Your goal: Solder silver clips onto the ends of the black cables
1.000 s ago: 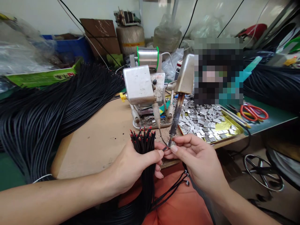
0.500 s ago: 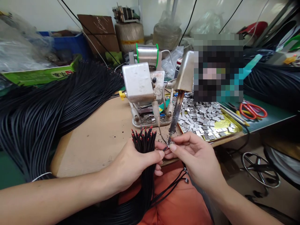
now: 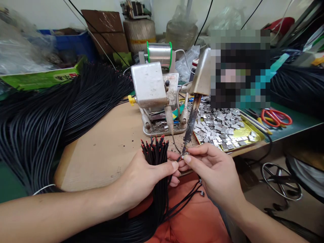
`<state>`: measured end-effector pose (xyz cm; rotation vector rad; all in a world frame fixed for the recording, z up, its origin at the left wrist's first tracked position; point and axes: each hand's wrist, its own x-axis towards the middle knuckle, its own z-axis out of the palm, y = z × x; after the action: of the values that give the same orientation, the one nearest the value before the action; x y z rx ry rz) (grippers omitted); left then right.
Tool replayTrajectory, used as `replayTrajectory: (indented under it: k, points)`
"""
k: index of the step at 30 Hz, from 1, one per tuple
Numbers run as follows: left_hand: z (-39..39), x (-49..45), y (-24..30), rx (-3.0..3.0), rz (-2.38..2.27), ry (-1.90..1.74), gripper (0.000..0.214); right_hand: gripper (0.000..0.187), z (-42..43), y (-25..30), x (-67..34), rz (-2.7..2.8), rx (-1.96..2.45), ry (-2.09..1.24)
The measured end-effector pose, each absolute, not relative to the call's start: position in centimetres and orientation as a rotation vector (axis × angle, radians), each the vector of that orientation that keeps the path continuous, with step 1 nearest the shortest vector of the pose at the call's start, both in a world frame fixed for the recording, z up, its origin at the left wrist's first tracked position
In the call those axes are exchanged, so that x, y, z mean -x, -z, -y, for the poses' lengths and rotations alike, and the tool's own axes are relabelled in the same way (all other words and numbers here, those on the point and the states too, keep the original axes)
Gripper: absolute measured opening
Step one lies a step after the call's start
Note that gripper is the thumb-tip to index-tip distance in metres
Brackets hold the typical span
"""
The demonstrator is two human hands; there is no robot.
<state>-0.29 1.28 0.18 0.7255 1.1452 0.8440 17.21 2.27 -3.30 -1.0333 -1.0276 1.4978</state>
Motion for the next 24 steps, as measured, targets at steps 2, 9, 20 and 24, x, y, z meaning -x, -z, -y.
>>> replayTrajectory:
  k: [2,9,20,24]
  points:
    - [-1.27,0.33,-0.19,-0.714,-1.148,-0.836,0.037,0.017,-2.24,3.34,-17.21,1.026,1.029,-1.484]
    - [-1.30,0.41,-0.52,-0.698,-1.140,-0.838,0.037,0.019,-2.29,3.15,-17.08,1.006,1.038,-1.456]
    - [-1.24,0.33,-0.36,-0.708,-1.138,-0.839,0.036,0.017,-2.03,3.10,-17.07,1.039,1.044,-1.434]
    - [-1.24,0.27,-0.54,-0.701,-1.157,-0.831,0.038,0.017,-2.12,2.93,-17.11,1.065,1.038,-1.426]
